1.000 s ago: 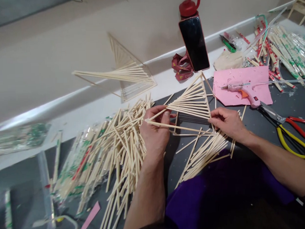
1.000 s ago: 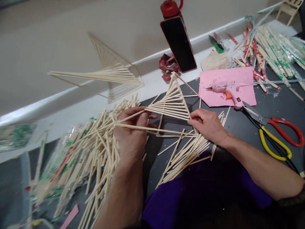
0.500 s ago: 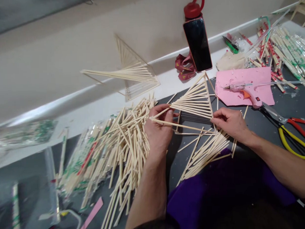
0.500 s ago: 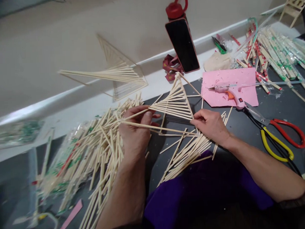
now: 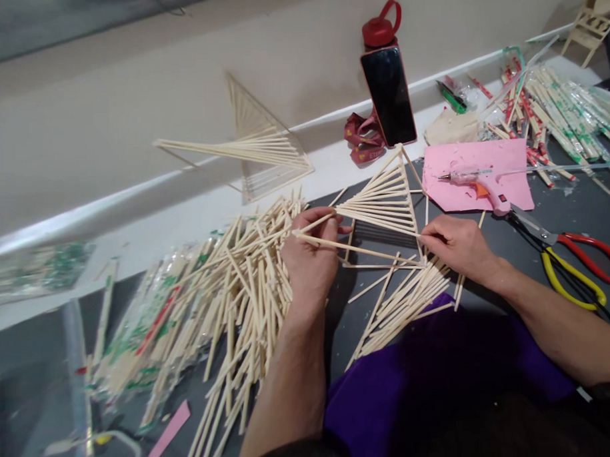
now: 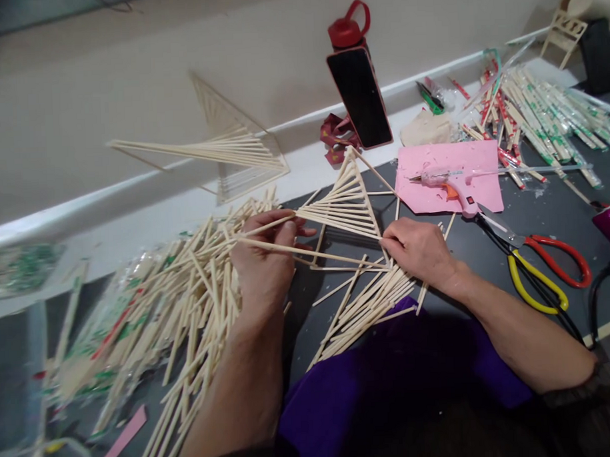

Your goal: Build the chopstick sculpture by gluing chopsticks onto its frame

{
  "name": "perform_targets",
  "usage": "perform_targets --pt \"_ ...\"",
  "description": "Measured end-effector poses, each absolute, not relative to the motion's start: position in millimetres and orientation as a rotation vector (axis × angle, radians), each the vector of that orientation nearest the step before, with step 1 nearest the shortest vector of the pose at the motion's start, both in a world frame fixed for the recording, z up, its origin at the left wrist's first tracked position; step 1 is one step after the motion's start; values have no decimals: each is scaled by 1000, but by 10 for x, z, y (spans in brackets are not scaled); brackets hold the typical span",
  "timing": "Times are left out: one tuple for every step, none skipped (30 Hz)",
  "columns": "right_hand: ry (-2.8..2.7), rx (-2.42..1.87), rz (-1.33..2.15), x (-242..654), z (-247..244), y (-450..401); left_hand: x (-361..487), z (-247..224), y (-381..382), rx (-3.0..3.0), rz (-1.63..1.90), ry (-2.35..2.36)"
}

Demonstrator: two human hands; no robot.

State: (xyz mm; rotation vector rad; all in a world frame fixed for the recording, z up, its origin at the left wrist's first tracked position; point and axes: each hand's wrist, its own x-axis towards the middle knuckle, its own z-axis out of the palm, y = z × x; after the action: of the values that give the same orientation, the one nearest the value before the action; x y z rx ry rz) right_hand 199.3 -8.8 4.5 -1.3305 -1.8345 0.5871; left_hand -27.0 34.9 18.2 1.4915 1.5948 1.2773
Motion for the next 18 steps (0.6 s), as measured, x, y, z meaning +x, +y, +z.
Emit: perform_targets --pt "-1836 -1331 634 2024 103 -98 -261 192 348 1468 1287 1589" --pt "-1821 -1331 695 2060 168 -113 -252 200 346 1438 1296 1579" --pt "-1784 -1332 761 2099 234 -133 -243 207 346 1406 1307 1567" --pt "-1724 -1340 829 2141 297 -156 -236 210 347 1379 1317 1554" --pt "-1649 -1357 890 2183 352 -180 -231 209 351 1358 1332 1543" --pt "-1571 -1379 930 2225 396 -202 -229 205 358 1346 1351 1535" --pt "-1505 -1401 950 2265 429 -220 -228 196 367 1336 1377 1530" --pt "-1455 -1422 953 2302 451 -234 -230 186 380 1323 1406 1525" --pt "-1426 -1440 942 2337 465 -242 -232 174 393 1307 1436 1518" --pt "-1412 -1461 922 2370 474 -246 -235 163 407 1286 1463 1508" --pt "-1410 -1485 899 2401 482 -248 -236 154 419 1260 1485 1496" --pt "-1419 -1516 876 2431 489 -251 -235 148 428 1231 1500 1482" --pt "-1435 -1552 853 2460 499 -254 -232 145 434 1205 1507 1468" --pt "-1451 -1591 835 2490 510 -261 -229 145 436 1183 1511 1453" --pt "-1458 -1623 826 2519 521 -272 -225 148 434 1166 1514 1440" --pt "-1452 -1644 828 2547 531 -285 -223 153 429 1153 1519 1429" --pt "-1433 -1649 840 2572 537 -300 -223 160 423 1146 1522 1422" --pt "-1403 -1641 858 2594 538 -315 -227 169 416 1148 1519 1421"
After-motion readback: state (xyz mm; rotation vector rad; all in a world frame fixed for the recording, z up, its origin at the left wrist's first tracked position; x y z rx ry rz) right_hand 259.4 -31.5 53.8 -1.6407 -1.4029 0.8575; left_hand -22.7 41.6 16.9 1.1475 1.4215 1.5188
